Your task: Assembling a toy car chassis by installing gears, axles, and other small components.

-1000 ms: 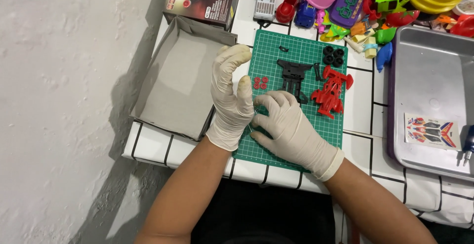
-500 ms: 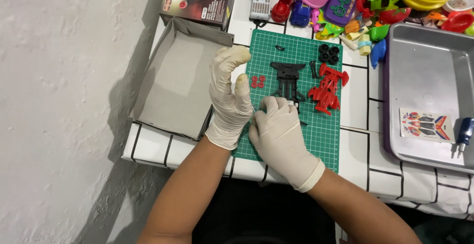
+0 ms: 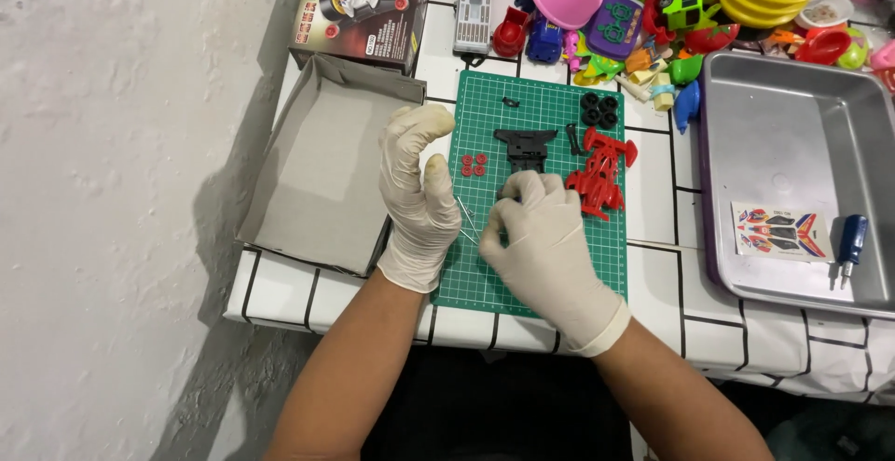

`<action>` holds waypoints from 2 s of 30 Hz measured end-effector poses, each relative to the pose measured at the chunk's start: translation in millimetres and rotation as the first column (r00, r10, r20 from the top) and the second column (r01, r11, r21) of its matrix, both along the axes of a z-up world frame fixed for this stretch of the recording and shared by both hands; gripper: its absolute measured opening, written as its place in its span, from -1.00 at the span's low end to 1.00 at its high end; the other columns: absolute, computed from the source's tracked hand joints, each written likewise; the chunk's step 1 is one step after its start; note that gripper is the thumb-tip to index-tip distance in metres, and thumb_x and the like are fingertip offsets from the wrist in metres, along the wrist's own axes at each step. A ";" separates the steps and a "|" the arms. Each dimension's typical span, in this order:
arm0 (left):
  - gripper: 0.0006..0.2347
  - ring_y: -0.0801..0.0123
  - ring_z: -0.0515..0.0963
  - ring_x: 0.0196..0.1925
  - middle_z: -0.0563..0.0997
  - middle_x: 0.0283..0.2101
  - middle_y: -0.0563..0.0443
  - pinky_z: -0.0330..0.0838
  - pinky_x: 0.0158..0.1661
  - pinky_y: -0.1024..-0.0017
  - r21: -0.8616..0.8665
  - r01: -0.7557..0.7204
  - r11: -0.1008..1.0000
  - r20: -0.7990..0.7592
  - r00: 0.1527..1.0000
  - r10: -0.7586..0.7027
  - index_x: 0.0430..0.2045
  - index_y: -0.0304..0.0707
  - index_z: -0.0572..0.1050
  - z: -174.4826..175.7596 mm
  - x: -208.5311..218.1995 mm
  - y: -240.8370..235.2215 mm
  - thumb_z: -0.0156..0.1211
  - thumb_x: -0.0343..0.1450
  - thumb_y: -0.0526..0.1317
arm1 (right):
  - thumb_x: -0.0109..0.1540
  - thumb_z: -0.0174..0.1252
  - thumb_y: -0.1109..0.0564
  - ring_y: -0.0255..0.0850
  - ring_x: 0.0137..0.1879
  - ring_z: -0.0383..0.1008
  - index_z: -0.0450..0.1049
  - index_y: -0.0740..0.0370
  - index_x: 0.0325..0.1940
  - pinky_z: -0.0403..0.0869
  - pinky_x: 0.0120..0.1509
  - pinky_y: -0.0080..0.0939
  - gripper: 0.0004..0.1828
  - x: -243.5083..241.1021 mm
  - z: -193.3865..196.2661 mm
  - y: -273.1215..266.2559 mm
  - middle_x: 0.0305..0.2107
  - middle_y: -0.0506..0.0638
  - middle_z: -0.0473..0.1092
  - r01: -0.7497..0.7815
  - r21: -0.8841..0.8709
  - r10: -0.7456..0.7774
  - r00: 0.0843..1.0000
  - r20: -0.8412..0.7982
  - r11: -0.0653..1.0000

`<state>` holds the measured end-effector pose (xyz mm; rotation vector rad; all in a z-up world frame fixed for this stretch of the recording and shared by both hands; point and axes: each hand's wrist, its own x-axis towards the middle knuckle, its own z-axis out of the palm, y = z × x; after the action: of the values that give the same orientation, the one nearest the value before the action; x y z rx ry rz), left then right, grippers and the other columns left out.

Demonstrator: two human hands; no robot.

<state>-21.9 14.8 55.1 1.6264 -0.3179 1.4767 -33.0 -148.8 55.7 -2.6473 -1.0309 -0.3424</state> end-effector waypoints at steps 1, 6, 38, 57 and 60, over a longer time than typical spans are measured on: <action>-0.68 0.06 0.52 -0.01 0.54 -0.15 -0.15 0.24 0.22 0.13 -0.001 0.001 1.000 -0.001 1.000 -0.001 -0.21 -0.38 0.50 -0.5 1.3 -0.2 -0.20 0.60 -0.11 | 0.02 0.24 0.11 0.03 0.05 0.36 0.56 0.16 -0.53 0.29 -0.08 -0.04 -0.91 1.4 2.8 -1.0 -0.23 0.00 0.30 0.001 -0.001 -0.001 1.000 -0.001 1.000; -0.66 0.06 0.53 -0.02 0.55 -0.16 -0.17 0.24 0.22 0.18 -0.018 -0.008 1.000 0.000 1.000 0.008 -0.22 -0.39 0.50 -2.9 4.3 -1.5 -0.22 0.60 -0.09 | 0.10 0.27 0.07 0.00 0.11 0.34 0.58 0.10 -0.51 0.29 0.00 -0.05 -0.88 -7.8 7.1 7.9 -0.19 0.00 0.32 -0.072 -0.059 0.067 0.994 -0.083 0.996; -0.93 0.34 0.68 -0.25 0.70 -0.35 -0.01 0.54 -0.07 0.34 -0.308 0.352 0.884 -0.502 0.729 -0.466 -0.30 -0.16 0.65 18.5 24.1 -52.2 0.36 0.40 -0.27 | 0.05 0.31 0.26 0.01 0.06 0.38 0.39 0.08 -0.43 0.30 0.00 -0.02 -0.79 98.1 38.8 -60.7 -0.17 -0.06 0.35 -0.253 0.244 0.171 0.934 0.313 0.936; -0.77 0.15 0.54 -0.05 0.53 -0.28 0.10 0.42 0.03 0.22 0.694 0.332 0.639 -0.631 0.708 0.317 -0.14 0.10 0.61 -21.0 148.9 -71.1 0.36 0.34 -0.20 | 0.29 0.36 0.34 -0.09 -0.16 0.44 0.52 0.10 -0.19 0.31 0.03 -0.12 -0.80 110.4 35.8 -108.0 -0.37 -0.08 0.48 0.155 0.644 -0.324 0.934 0.153 0.749; -0.71 0.15 0.50 -0.01 0.50 -0.24 0.09 0.34 0.07 0.20 0.744 0.326 0.583 -0.584 0.741 0.331 -0.10 0.15 0.59 -36.8 163.1 -73.1 0.39 0.31 -0.19 | 0.27 0.36 0.36 -0.07 -0.16 0.44 0.52 0.09 -0.21 0.32 0.03 -0.11 -0.79 107.2 37.1 -103.7 -0.37 -0.08 0.47 0.161 0.670 -0.327 0.936 0.129 0.725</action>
<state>141.2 -58.3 18.3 2.8007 -0.6342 0.5616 74.2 -252.5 92.8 -2.1079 -0.4646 -0.9185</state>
